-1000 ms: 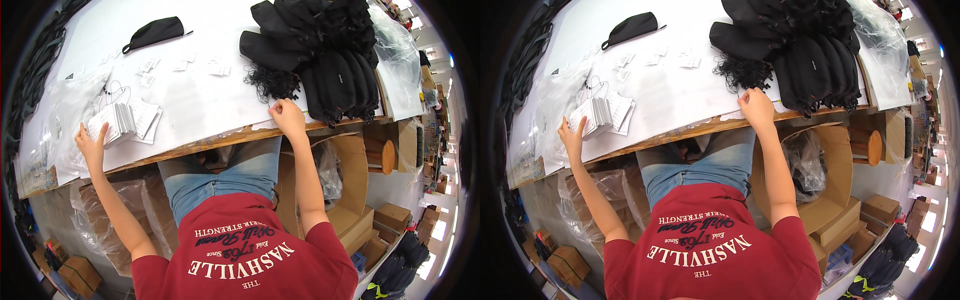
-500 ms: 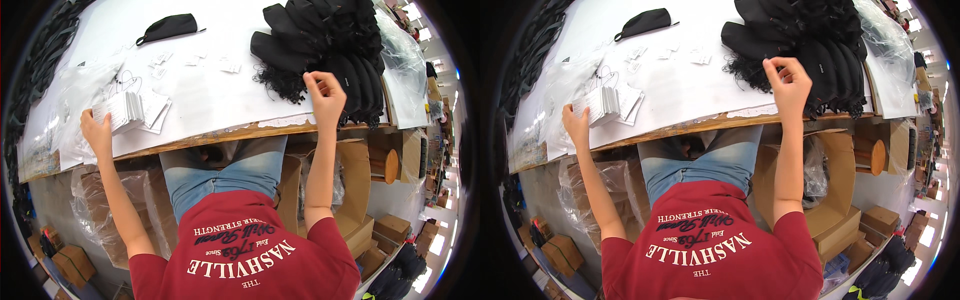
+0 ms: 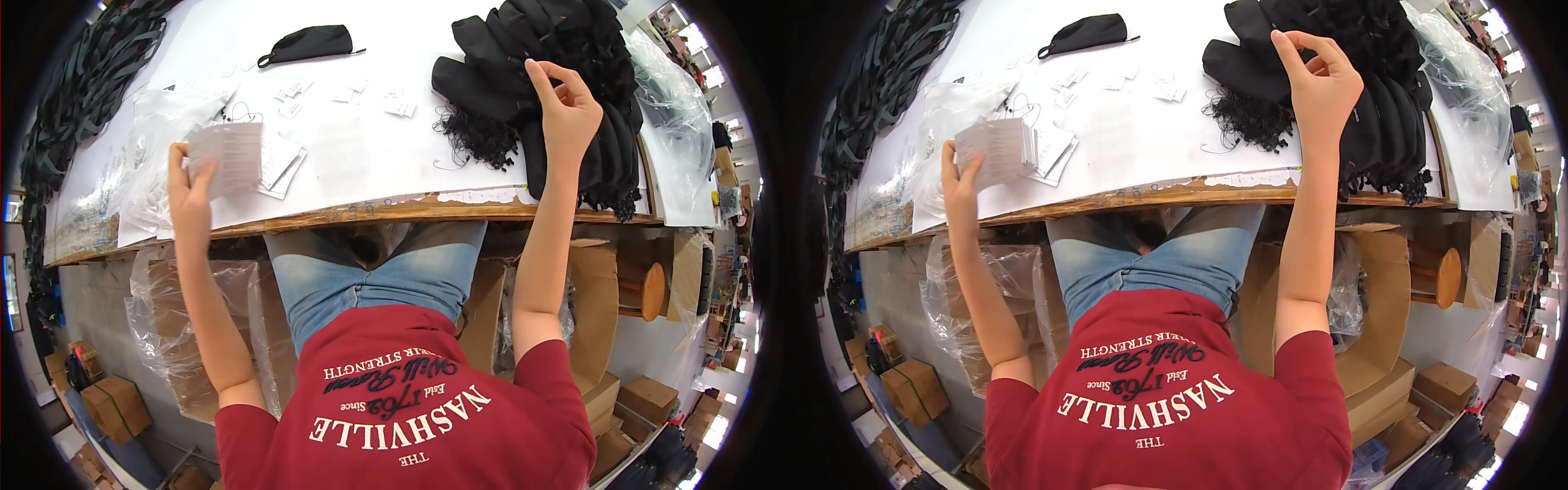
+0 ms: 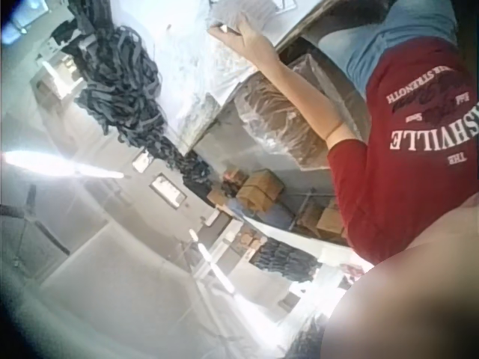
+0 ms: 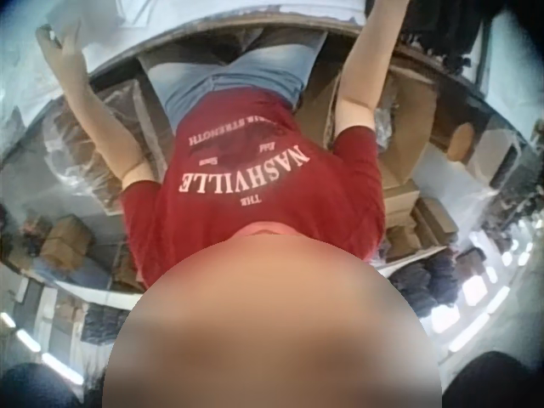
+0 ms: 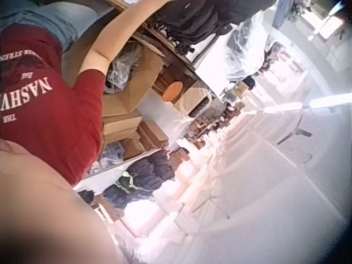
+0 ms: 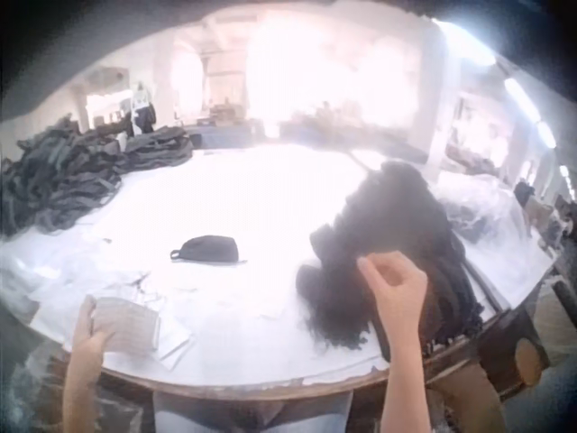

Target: Insert a tag and a small packet into black eyeglass cases and zip them closed.

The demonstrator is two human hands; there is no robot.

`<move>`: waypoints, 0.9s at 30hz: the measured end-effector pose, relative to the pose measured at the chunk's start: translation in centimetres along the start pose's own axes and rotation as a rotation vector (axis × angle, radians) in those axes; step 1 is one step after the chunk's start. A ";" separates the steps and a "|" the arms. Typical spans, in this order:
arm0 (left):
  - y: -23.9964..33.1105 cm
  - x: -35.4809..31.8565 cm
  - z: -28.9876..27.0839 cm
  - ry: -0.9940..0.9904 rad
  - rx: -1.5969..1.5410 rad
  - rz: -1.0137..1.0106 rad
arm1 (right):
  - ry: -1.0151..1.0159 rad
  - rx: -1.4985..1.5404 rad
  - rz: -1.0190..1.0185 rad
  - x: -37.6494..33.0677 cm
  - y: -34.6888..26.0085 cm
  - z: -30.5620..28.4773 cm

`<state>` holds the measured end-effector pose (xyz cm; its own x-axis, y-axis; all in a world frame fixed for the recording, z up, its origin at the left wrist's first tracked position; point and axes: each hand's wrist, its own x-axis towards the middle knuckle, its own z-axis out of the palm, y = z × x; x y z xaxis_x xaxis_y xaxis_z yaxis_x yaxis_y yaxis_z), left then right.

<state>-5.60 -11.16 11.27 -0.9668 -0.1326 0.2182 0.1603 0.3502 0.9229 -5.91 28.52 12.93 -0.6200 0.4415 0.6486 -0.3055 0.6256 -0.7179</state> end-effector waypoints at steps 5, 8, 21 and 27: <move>2.1 -5.2 4.4 -0.178 -0.256 -0.123 | -0.096 0.539 0.323 -3.1 -2.3 0.6; 2.8 -6.9 5.9 -0.440 -0.216 0.086 | -0.433 0.985 0.623 -6.6 -2.1 1.3; 2.7 -10.2 8.6 -0.344 -0.557 -0.044 | -0.460 0.437 0.349 -15.2 -9.1 3.0; 2.2 -9.9 9.0 -0.108 -0.164 0.358 | -0.460 0.364 0.319 -15.3 -9.1 3.3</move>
<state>2.50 -0.75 8.30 -0.8581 0.0719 0.5084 0.5117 0.2029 0.8349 4.00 13.94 8.68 -0.9408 0.1995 0.2742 -0.2304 0.2171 -0.9486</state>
